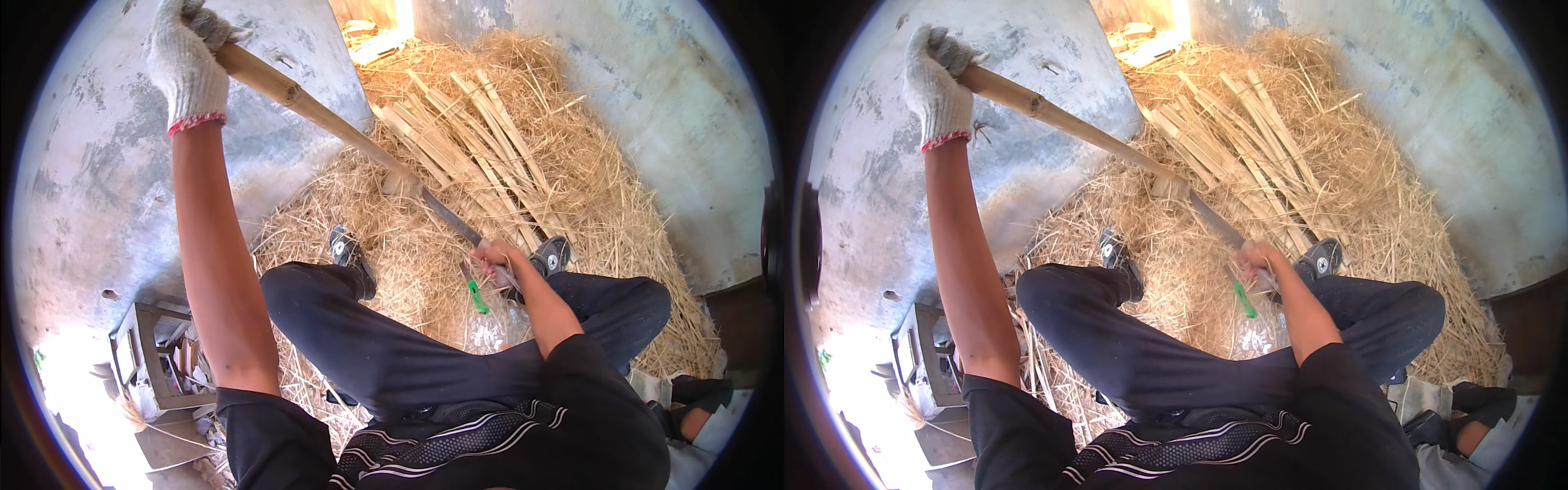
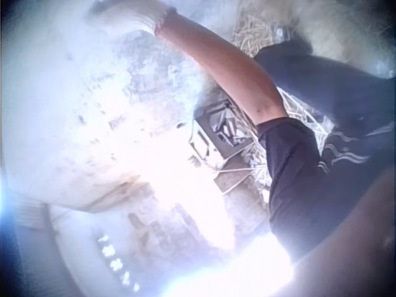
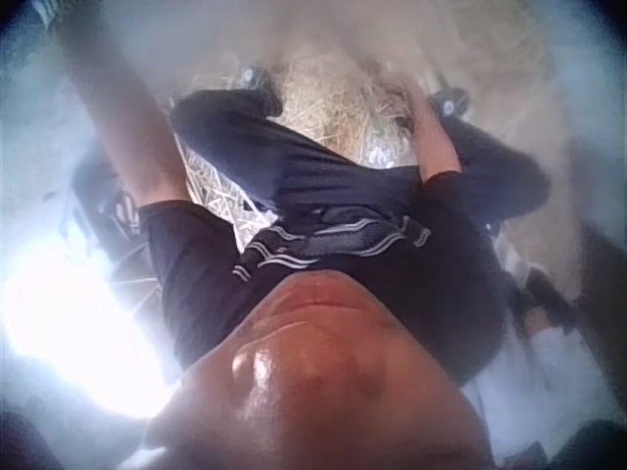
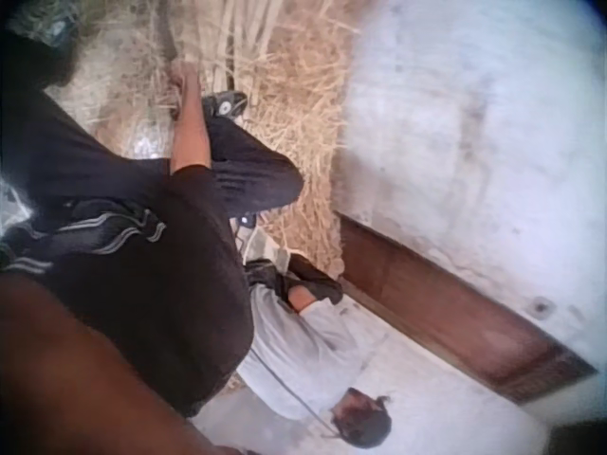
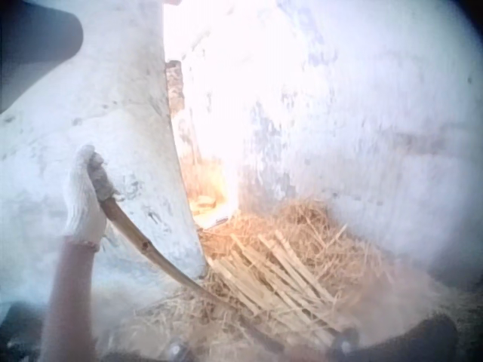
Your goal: The person sits on a bed of straw and uses a green utility knife to shave the surface of a long bamboo pole held in their gloved left hand. They repeatedly scrape the tool along the length of the pole to remove the outer layer, creating a pile of shavings.
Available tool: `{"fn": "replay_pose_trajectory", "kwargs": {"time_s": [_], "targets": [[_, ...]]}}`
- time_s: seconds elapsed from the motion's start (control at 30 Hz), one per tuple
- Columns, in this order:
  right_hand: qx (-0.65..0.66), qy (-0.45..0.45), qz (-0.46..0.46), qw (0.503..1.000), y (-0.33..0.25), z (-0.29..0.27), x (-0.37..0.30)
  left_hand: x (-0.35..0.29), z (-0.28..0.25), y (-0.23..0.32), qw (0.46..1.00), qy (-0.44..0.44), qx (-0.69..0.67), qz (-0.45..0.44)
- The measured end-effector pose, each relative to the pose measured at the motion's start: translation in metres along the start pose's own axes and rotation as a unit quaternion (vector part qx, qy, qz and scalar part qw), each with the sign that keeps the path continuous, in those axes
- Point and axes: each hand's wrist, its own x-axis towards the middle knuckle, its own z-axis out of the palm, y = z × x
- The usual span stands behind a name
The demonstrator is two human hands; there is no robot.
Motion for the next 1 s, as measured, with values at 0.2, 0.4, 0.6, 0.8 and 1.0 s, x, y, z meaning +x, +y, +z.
{"fn": "replay_pose_trajectory", "kwargs": {"time_s": [0.2,0.4,0.6,0.8,1.0], "targets": [[-0.358,0.303,-0.087,0.879,-0.086,-0.054,-0.072,0.025,-0.007,-0.020,0.988,-0.126,-0.076,-0.052],[-0.036,0.466,-0.287,0.836,-0.093,-0.029,-0.101,-0.021,0.028,-0.011,0.998,-0.060,-0.015,0.015],[0.101,0.265,-0.346,0.894,-0.120,0.041,-0.099,0.089,-0.046,-0.045,0.928,-0.310,-0.172,-0.118],[-0.186,0.295,-0.273,0.897,-0.096,0.080,-0.057,-0.016,0.035,-0.003,0.999,-0.044,0.006,0.014],[-0.210,0.236,-0.170,0.933,-0.095,0.069,-0.049,-0.016,0.033,-0.004,0.997,-0.056,0.049,0.025]]}}
